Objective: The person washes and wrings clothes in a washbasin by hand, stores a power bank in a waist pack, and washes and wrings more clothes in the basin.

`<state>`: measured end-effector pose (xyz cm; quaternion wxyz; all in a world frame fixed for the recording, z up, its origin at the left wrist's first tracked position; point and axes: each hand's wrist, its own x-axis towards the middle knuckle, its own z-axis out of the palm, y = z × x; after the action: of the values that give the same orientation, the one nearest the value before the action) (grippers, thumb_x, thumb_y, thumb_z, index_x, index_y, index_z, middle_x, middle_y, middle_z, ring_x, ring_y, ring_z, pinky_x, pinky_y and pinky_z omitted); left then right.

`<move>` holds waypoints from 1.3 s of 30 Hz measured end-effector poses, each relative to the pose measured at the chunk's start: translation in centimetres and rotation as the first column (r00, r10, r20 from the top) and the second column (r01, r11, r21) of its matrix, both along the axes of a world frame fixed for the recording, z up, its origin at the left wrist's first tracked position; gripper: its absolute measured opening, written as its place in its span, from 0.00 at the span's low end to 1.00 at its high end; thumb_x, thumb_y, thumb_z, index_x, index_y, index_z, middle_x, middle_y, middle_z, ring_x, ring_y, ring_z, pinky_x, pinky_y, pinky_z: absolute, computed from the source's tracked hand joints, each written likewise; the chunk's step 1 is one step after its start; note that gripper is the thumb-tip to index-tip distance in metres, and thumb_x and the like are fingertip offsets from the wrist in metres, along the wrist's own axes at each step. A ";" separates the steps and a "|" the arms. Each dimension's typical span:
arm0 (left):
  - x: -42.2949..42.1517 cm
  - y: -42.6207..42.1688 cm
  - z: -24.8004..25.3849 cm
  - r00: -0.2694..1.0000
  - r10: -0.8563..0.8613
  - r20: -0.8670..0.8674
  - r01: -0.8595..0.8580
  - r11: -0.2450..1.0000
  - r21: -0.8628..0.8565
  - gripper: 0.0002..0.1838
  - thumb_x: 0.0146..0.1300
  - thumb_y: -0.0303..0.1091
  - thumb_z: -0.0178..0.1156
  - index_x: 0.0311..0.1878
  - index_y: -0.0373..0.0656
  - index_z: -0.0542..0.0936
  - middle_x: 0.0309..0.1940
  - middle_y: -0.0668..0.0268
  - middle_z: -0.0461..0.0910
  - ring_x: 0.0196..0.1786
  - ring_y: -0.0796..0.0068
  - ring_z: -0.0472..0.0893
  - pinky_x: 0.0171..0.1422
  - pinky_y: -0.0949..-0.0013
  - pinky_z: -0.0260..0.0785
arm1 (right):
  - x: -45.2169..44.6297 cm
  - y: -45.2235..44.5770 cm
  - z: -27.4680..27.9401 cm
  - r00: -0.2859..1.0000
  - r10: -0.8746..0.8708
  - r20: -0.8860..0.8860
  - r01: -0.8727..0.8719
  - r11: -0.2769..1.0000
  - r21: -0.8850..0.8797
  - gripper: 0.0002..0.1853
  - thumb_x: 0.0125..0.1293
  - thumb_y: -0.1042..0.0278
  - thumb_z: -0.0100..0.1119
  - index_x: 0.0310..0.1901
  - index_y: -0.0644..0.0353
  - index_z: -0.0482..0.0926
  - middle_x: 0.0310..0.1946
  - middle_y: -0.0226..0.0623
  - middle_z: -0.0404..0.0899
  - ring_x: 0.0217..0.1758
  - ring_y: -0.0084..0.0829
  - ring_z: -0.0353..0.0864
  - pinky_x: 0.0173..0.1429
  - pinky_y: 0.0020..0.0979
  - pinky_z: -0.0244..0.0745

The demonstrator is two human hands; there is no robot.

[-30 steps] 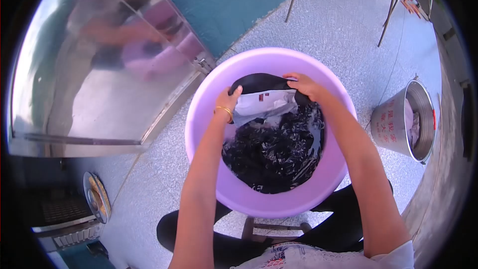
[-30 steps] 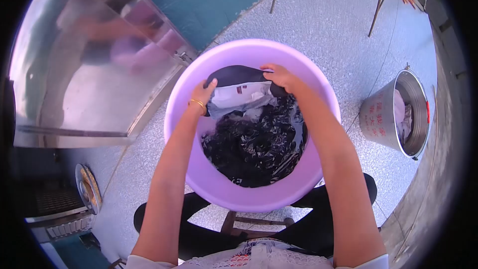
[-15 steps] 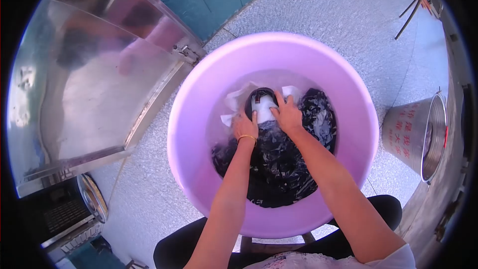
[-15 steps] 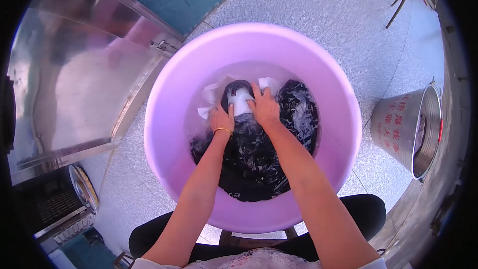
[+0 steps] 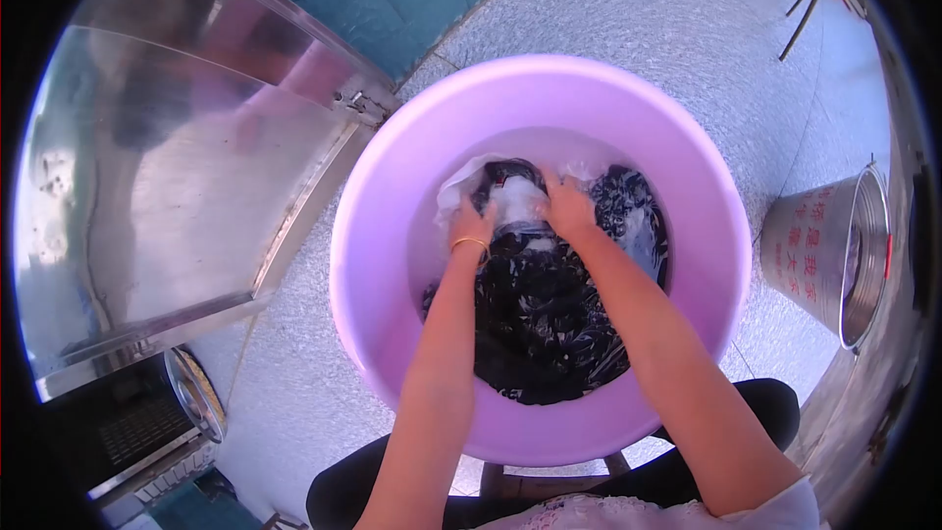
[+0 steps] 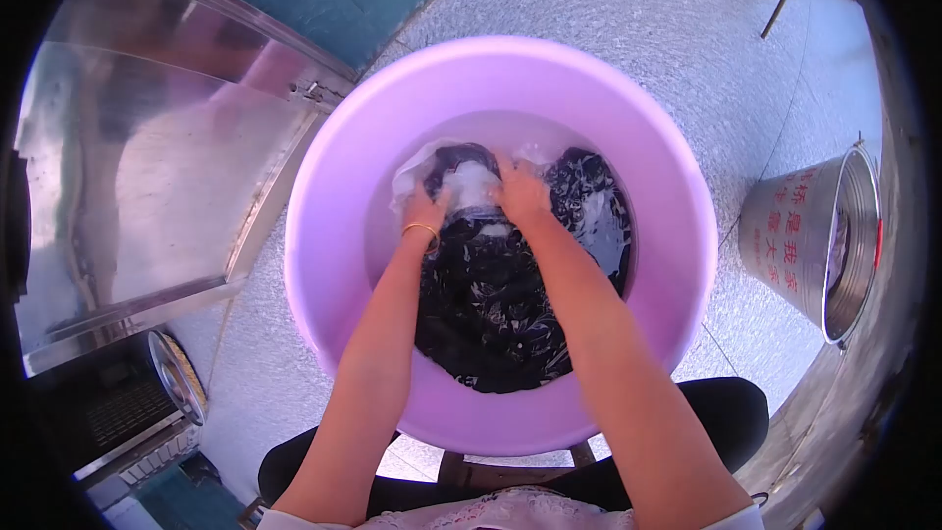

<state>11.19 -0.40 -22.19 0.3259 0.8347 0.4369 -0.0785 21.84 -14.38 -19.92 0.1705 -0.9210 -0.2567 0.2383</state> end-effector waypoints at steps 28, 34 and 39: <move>0.2 -0.5 31.3 0.599 0.561 0.571 -0.191 0.793 -0.578 0.30 0.57 0.48 0.51 0.54 0.33 0.65 0.49 0.55 0.70 0.51 0.64 0.70 0.54 0.63 0.60 | 2.5 -3.3 28.0 0.934 -0.288 -0.212 0.346 0.575 0.741 0.14 0.49 0.75 0.45 0.38 0.57 0.76 0.31 0.42 0.77 0.37 0.36 0.76 0.41 0.33 0.69; 0.7 0.3 44.7 0.465 0.567 0.680 0.128 0.716 -0.686 0.25 0.58 0.48 0.50 0.52 0.38 0.68 0.48 0.62 0.72 0.47 0.64 0.73 0.53 0.59 0.63 | 3.5 -2.6 42.7 0.923 -0.101 -0.371 0.385 0.261 0.886 0.11 0.49 0.78 0.44 0.33 0.59 0.76 0.23 0.35 0.72 0.28 0.28 0.72 0.31 0.29 0.69; -2.5 -0.8 51.9 0.362 0.459 0.812 0.131 0.837 -0.532 0.21 0.56 0.47 0.52 0.46 0.39 0.71 0.44 0.61 0.74 0.45 0.65 0.74 0.54 0.62 0.62 | 1.6 -3.2 50.0 0.929 0.229 -0.289 0.236 0.232 0.943 0.10 0.53 0.78 0.47 0.37 0.60 0.75 0.30 0.36 0.74 0.36 0.30 0.74 0.39 0.32 0.72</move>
<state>8.73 -1.23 29.70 0.7272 0.5632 0.2270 0.3202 23.41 -17.62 30.06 0.7494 -0.5521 -0.3090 0.1953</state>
